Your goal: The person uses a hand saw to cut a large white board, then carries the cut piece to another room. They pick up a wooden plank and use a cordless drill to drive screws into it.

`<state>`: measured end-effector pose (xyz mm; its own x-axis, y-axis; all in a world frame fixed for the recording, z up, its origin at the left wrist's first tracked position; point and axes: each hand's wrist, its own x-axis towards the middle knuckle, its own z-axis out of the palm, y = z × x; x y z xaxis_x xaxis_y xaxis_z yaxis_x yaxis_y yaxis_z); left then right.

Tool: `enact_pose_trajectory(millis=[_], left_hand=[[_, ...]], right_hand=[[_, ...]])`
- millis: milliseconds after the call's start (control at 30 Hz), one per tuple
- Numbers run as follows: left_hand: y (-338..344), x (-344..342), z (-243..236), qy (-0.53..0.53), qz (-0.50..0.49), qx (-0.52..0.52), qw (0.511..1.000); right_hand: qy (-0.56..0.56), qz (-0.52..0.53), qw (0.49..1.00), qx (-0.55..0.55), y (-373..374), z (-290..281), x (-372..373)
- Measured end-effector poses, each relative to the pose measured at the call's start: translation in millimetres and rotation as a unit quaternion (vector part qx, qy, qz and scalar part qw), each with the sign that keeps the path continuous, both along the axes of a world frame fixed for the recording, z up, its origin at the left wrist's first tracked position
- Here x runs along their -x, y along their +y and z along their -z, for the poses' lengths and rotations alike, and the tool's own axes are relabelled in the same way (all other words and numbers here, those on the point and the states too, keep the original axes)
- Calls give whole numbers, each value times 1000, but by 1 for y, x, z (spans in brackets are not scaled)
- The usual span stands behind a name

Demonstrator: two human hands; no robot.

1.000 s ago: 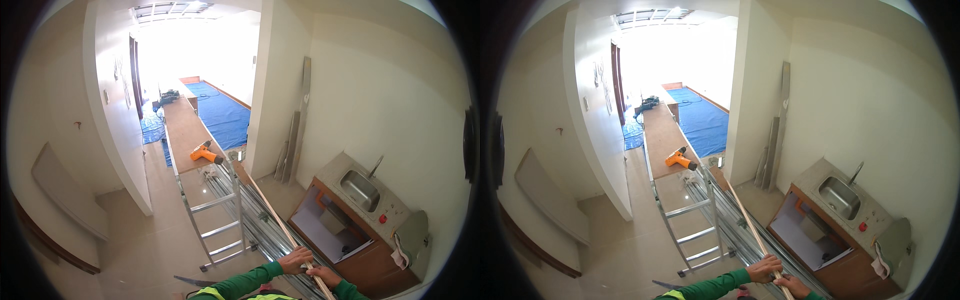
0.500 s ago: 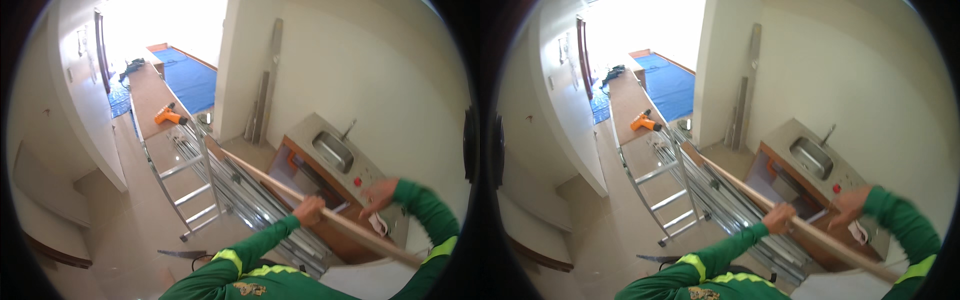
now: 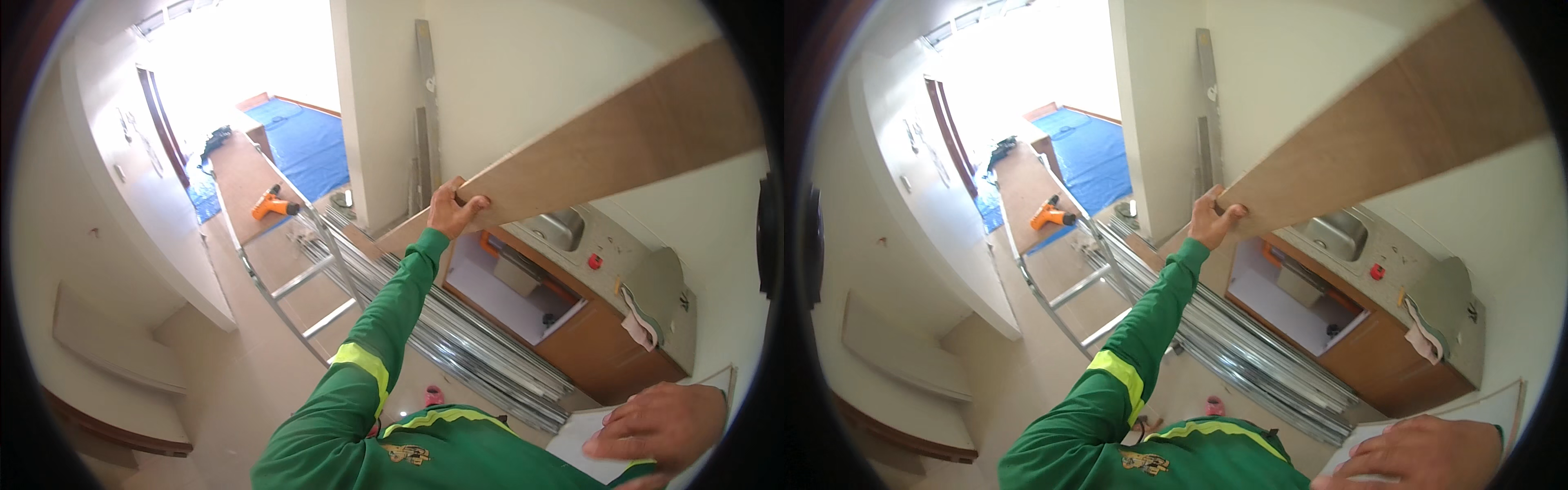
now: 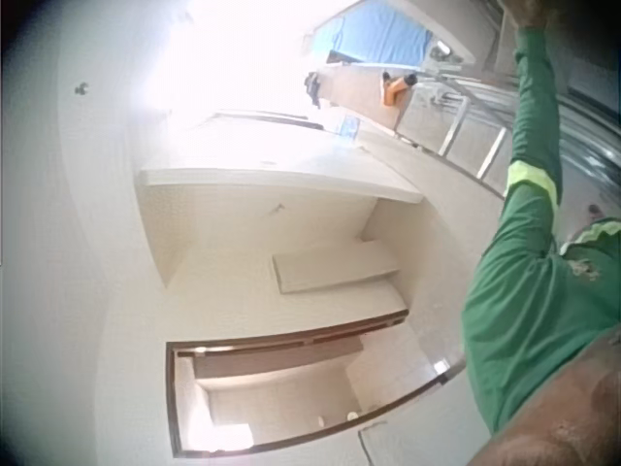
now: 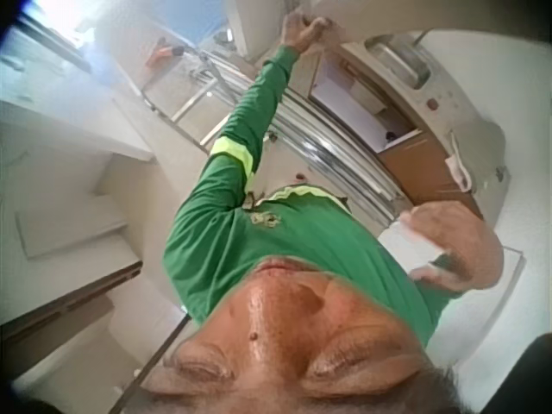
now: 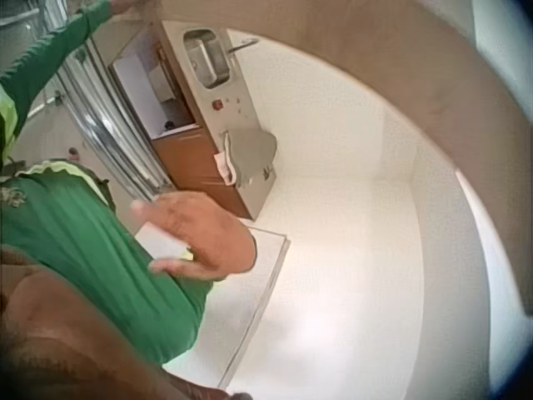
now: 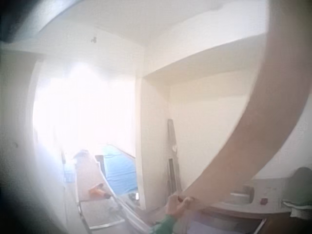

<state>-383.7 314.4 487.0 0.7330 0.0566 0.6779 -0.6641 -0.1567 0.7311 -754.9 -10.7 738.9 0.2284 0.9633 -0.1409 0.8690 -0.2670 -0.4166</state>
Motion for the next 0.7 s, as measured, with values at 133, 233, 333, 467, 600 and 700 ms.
enact_pose_trajectory(millis=[133, 233, 333, 467, 600, 700], left_hand=[[7, 24, -52, -121, 57, 161, 978], [9, 51, -79, -154, -15, 167, 974], [35, 59, -73, -170, -79, 174, 967], [55, 92, -72, -126, 52, 280, 950], [65, 128, -68, -119, 203, 329, 914], [66, 171, -74, -135, 212, 354, 901]], right_hand=[[98, 204, 946, -231, -77, 105, -51], [213, 326, 852, -349, -66, 170, -84], [321, 341, 806, -361, -29, 227, -136], [353, 314, 803, -364, 36, 294, -216], [275, 321, 818, -390, 94, 335, -270], [265, 328, 823, -382, 132, 354, -296]])
